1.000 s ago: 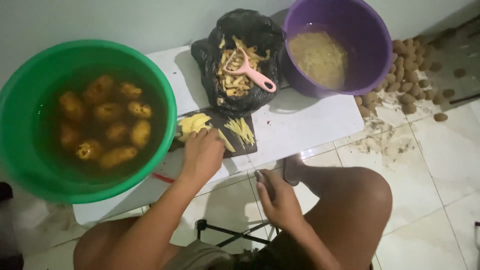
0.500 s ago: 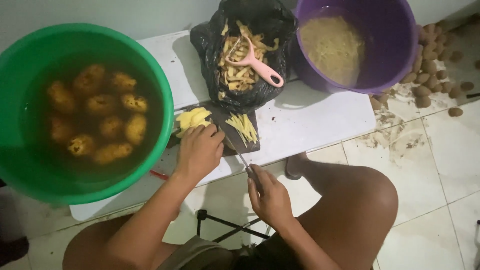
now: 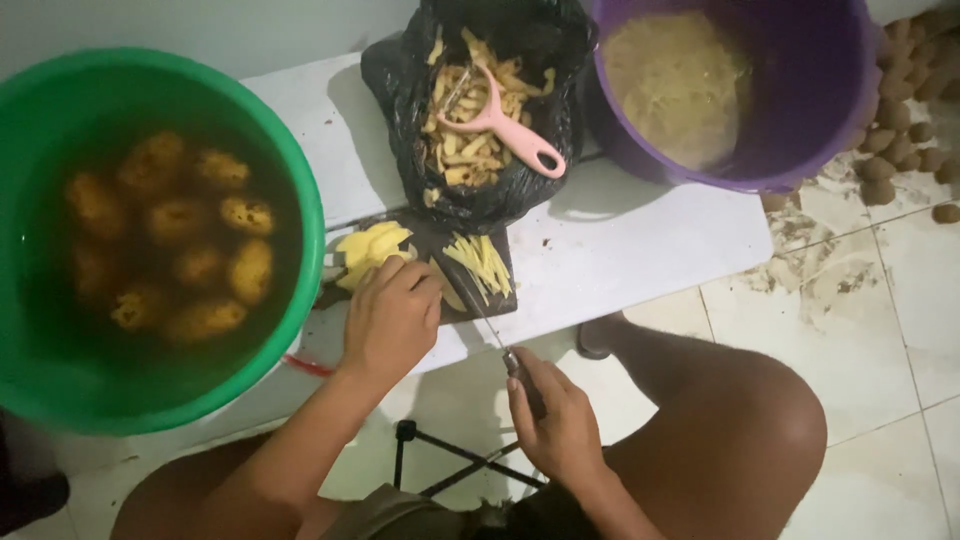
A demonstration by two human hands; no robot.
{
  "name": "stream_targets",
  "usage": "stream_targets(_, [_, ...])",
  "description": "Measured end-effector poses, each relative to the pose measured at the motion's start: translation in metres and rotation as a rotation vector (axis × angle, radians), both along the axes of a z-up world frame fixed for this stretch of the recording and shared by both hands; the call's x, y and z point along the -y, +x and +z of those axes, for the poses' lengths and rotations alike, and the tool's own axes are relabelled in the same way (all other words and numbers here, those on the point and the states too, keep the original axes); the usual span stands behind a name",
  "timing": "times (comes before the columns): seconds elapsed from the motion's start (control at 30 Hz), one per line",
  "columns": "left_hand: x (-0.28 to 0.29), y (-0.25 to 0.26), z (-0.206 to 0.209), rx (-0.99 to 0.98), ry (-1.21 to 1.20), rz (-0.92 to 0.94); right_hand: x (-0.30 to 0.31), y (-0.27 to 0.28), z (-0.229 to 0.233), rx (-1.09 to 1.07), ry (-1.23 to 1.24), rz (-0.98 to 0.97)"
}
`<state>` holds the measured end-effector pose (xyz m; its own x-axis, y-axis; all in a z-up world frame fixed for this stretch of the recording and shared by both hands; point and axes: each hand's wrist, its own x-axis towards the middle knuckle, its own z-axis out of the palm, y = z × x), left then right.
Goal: Slicing a peeled potato into thin strips for french fries using a kitchen knife on a small cutting board.
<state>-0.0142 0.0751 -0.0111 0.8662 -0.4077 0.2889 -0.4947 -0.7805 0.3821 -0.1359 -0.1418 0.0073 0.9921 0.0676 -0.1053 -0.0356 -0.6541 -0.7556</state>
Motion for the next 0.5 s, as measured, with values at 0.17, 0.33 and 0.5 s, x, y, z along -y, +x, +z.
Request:
stream_targets(0.17, [-0.001,-0.001,-0.003,-0.039,0.025,-0.015,-0.002,-0.003,-0.001,-0.022,0.024,-0.015])
stream_targets(0.33, [-0.006,0.000,-0.010,0.025,0.047,-0.055,-0.008,-0.005,-0.010,-0.014,-0.013,0.000])
stream_targets(0.5, [-0.006,-0.006,-0.012,0.027,0.126,0.011,-0.014,-0.009,-0.015,0.013,-0.052,0.013])
